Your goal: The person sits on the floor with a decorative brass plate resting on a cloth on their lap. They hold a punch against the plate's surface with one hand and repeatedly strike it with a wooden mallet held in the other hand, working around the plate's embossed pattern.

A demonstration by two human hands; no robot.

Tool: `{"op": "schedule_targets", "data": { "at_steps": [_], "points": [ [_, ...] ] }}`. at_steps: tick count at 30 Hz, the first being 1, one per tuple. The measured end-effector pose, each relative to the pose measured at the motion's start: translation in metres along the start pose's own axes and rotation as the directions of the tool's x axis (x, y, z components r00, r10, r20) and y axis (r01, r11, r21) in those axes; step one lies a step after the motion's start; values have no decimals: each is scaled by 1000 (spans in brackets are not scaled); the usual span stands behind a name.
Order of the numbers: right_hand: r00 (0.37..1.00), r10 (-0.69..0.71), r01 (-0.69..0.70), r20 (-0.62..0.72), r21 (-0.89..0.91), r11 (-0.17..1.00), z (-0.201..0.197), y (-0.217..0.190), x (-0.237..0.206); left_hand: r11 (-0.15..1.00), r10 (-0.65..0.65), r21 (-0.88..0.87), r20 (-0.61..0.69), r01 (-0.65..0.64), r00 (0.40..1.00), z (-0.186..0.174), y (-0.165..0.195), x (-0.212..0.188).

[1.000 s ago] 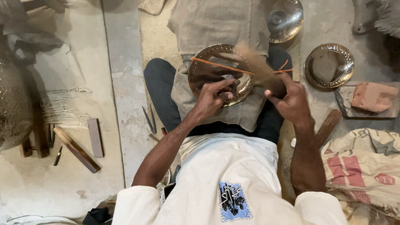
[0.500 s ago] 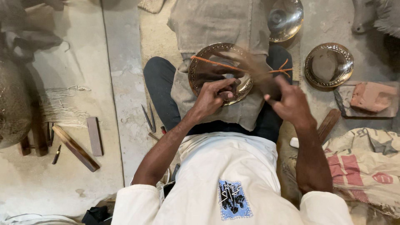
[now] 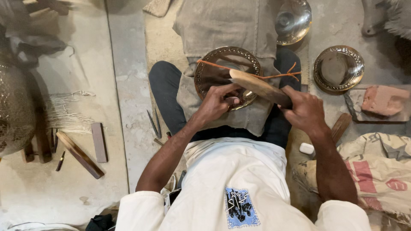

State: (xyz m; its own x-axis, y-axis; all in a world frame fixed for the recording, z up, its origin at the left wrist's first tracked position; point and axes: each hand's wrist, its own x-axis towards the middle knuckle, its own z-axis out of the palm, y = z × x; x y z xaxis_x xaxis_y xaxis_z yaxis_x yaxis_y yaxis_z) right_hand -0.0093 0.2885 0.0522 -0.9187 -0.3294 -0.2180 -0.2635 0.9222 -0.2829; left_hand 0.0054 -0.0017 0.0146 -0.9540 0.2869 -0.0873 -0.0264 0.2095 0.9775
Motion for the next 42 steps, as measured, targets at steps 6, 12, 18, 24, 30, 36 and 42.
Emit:
{"op": "schedule_targets", "data": {
  "at_steps": [6,12,18,24,30,36,42],
  "points": [
    [997,24,-20,76,-60,998,-1,7,-1,999,-23,38,16,22,1000,-2,4,1],
    [990,93,-97,106,33,995,-3,-1,-7,998,16,66,67,-20,998,-3,0,5],
    [985,0,87,-175,490,867,-14,-4,-18,1000,-10,-17,-90,9,996,5,-11,-2],
    [979,175,38,-108,930,365,-17,8,-9,998,33,-43,-94,-37,995,9,-16,0],
    [951,-269,306,-149,561,769,-18,19,1,999,41,-6,-73,-41,997,11,-10,2],
    [982,-168,124,83,387,914,-19,23,-6,992,120,39,-68,-117,990,10,-8,0],
    [937,-168,331,-307,621,710,-20,28,-5,999,37,-14,-146,-40,989,13,-9,-3]
  ]
}}
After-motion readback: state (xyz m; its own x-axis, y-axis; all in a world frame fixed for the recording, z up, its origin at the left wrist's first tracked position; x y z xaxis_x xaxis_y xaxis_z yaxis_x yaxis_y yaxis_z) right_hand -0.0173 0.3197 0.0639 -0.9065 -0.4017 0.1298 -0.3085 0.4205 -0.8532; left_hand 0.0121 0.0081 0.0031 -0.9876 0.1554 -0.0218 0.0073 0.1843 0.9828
